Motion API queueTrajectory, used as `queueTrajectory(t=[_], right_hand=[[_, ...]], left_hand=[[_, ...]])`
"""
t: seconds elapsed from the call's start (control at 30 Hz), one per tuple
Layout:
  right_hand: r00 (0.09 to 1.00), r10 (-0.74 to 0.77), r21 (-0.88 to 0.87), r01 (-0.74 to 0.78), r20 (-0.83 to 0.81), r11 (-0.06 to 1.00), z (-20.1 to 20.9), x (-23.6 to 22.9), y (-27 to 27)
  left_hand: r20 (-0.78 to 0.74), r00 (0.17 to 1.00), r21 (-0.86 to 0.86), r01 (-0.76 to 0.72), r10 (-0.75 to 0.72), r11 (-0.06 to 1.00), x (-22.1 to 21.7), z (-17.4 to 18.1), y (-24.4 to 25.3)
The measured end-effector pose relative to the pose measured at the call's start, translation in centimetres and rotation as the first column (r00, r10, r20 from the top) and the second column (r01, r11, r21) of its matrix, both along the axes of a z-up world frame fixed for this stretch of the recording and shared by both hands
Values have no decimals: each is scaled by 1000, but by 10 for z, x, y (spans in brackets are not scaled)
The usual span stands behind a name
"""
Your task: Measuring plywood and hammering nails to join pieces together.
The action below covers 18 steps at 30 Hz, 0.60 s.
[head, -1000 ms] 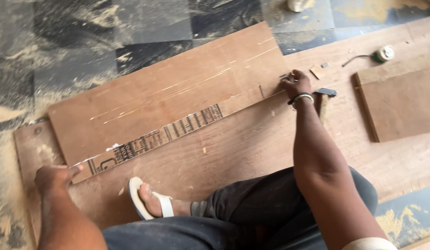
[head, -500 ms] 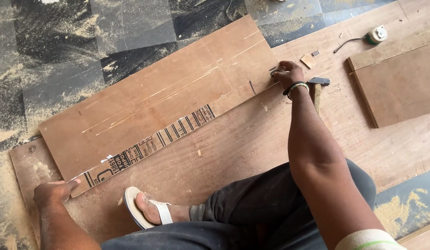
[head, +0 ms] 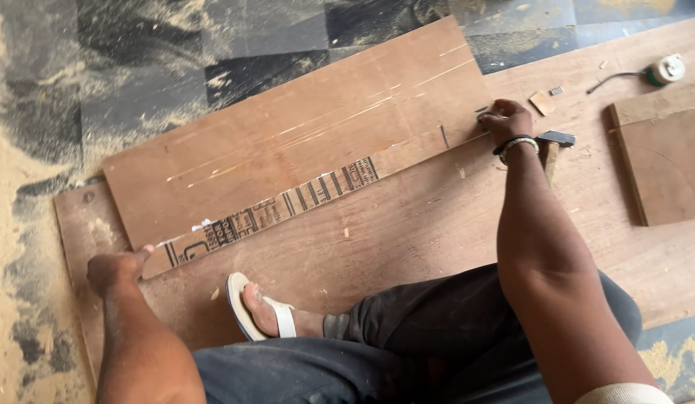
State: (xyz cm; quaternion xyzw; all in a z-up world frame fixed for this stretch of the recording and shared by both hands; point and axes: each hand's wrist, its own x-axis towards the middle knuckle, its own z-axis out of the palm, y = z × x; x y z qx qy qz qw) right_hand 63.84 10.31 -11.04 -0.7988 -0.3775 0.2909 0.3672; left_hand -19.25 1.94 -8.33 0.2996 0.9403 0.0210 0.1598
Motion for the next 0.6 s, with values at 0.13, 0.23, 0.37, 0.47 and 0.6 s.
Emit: queueTrajectory(t=[0.13,0.23,0.37,0.47,0.6], right_hand=[[999,41,-25,-41,0,999,-11,9,3],[994,73,-65,-68,85,996,-9,9,4],[987,100,-99,-88,122,991,2,6,4],[996,80,-118,-76,33,990,13,0,-1],[998,62,-180,-58,18,982,35,-13,-3]], left_hand=[[-72,995,-26,62,-63,998,-10,-11,0],[-11,997,-32,70,-71,997,-3,-3,-3],[110,993,15,-39,37,999,2,5,1],[139,987,6,-80,78,997,11,15,1],[175,978,45,-124,115,991,11,10,0]])
